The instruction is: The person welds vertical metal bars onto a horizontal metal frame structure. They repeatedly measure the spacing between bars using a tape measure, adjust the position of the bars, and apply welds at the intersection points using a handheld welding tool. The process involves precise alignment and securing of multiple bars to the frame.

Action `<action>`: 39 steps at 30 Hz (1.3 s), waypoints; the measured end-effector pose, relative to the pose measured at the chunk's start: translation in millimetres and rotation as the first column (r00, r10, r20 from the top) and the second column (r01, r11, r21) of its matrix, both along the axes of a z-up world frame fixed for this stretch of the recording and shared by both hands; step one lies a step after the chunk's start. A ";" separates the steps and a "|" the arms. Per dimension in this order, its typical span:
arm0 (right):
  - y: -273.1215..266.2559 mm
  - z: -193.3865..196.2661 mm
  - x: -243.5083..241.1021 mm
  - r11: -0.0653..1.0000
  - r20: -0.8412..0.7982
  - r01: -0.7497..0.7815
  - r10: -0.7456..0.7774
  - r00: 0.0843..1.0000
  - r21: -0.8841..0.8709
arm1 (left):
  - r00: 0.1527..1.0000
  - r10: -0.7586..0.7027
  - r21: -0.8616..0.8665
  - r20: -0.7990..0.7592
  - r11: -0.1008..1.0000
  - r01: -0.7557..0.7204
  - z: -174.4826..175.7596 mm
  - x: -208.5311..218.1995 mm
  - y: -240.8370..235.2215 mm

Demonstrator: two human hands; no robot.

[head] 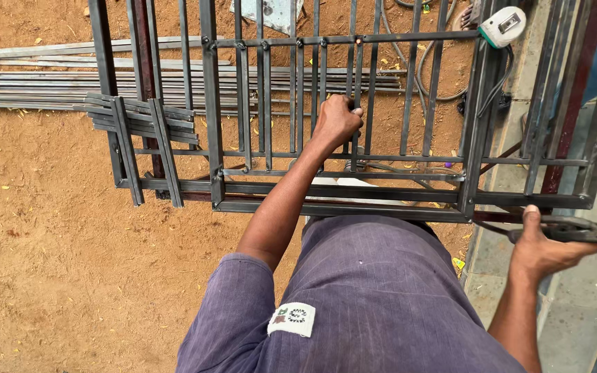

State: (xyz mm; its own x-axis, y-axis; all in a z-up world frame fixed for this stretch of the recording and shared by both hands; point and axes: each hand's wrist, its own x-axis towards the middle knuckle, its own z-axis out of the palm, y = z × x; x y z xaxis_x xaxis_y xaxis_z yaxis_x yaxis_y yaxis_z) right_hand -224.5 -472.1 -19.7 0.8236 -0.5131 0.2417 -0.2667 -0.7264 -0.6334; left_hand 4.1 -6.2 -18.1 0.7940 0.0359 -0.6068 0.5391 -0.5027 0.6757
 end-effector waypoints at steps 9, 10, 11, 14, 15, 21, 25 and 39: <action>12.6 -55.3 1.3 0.950 0.076 0.301 -0.307 0.949 0.086 | 0.995 0.088 -0.063 0.036 0.994 -0.086 15.8 -3.9 0.3; 9.2 -59.0 -1.6 0.932 0.076 0.341 -0.352 0.933 0.127 | 0.994 0.010 0.001 0.109 1.000 -0.010 17.3 -1.9 -0.1; 7.4 -69.7 6.3 0.914 0.146 0.336 -0.373 0.916 0.227 | 0.981 -0.070 0.068 0.181 0.996 0.059 18.2 0.8 2.1; -0.4 -95.1 8.6 0.901 0.239 0.371 -0.420 0.875 0.225 | 0.996 0.028 -0.103 0.090 0.995 -0.019 19.4 -2.6 2.8; -2.4 -96.8 9.0 0.856 0.208 0.402 -0.479 0.853 0.324 | 0.997 0.019 -0.102 0.073 0.995 -0.011 21.3 -0.5 1.1; 11.8 -104.4 -6.8 0.793 0.200 0.351 -0.499 0.843 0.498 | 0.999 -0.015 -0.033 0.030 0.999 0.016 44.8 -0.9 -4.4; 32.1 -96.6 -10.8 0.786 0.099 0.456 -0.538 0.837 0.418 | 0.998 -0.056 0.002 0.036 0.998 0.056 49.5 1.7 -0.4; 156.3 77.4 203.9 0.895 -0.043 -0.393 0.393 0.918 -0.211 | 0.999 -0.049 -0.003 -0.023 0.999 0.049 39.9 4.4 3.1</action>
State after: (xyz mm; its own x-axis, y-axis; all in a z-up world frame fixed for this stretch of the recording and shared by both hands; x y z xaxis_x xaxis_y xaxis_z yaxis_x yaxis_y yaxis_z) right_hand -20.5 -315.8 57.7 0.9473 -0.0844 0.3090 0.0689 -0.8884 -0.4539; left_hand 8.6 -3.0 21.8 0.7806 -0.0045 -0.6250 0.5293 -0.5271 0.6648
